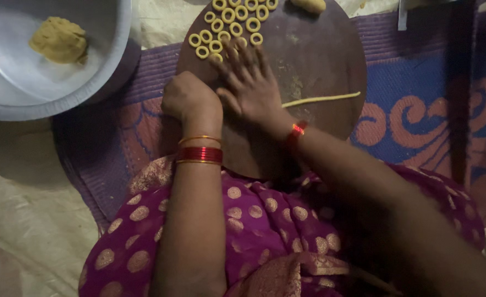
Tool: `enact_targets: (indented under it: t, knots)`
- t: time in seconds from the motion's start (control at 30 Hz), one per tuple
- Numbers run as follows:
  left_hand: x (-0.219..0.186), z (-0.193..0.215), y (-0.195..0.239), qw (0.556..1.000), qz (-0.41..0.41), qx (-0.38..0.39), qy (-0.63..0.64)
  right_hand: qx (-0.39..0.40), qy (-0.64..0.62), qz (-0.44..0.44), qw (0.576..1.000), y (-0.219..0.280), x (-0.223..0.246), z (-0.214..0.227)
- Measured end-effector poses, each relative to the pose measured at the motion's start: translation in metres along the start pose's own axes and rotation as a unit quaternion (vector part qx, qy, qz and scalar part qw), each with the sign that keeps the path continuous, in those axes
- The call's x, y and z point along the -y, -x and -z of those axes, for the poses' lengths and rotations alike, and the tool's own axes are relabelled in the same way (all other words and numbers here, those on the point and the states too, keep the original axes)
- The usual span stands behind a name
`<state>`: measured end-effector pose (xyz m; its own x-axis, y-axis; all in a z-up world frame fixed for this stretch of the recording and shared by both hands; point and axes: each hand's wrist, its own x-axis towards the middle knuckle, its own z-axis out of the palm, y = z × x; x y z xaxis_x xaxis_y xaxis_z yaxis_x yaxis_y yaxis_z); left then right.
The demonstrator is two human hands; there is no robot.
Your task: The person rolls small pieces of yellow dough into thin ropes on a wooden board, then joins the ends to form rings. The finished rings are placed on the board and later transferred into a metal bowl.
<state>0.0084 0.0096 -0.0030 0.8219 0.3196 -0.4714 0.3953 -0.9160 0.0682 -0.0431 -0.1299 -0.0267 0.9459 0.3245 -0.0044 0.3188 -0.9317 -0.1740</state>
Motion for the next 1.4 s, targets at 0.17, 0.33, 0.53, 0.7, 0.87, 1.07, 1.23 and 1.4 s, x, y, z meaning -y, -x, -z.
enact_targets:
  t: [0.17,0.33,0.53,0.7,0.87,1.07,1.23,1.4]
  knots:
    - [-0.001,-0.004,-0.002,1.0,0.009,-0.006,-0.005,0.047,-0.015,0.04,0.998,0.073,0.032,-0.017]
    - [-0.001,-0.007,-0.007,1.0,0.01,-0.016,-0.004,-0.02,-0.076,0.099,0.992,0.121,-0.001,-0.018]
    - [-0.001,-0.021,-0.013,0.999,0.014,-0.029,0.01,0.052,0.017,0.009,0.998,0.157,-0.078,-0.005]
    - [0.003,-0.033,-0.02,0.998,0.0,-0.042,0.055,0.044,0.05,-0.047,0.997,0.103,-0.096,-0.002]
    - [0.002,-0.038,-0.022,0.997,-0.005,-0.07,0.018,0.064,0.039,-0.082,0.994,0.035,-0.121,0.011]
    - [0.003,-0.033,-0.023,0.999,0.01,-0.026,0.018,-0.022,0.086,0.012,0.996,0.081,-0.102,-0.001]
    - [0.0,-0.031,-0.023,0.999,0.008,-0.032,0.012,-0.034,-0.068,0.081,0.994,0.145,-0.096,-0.004]
    - [0.002,-0.034,-0.025,1.0,0.017,-0.021,0.01,0.044,-0.023,0.005,0.999,0.163,-0.097,0.001]
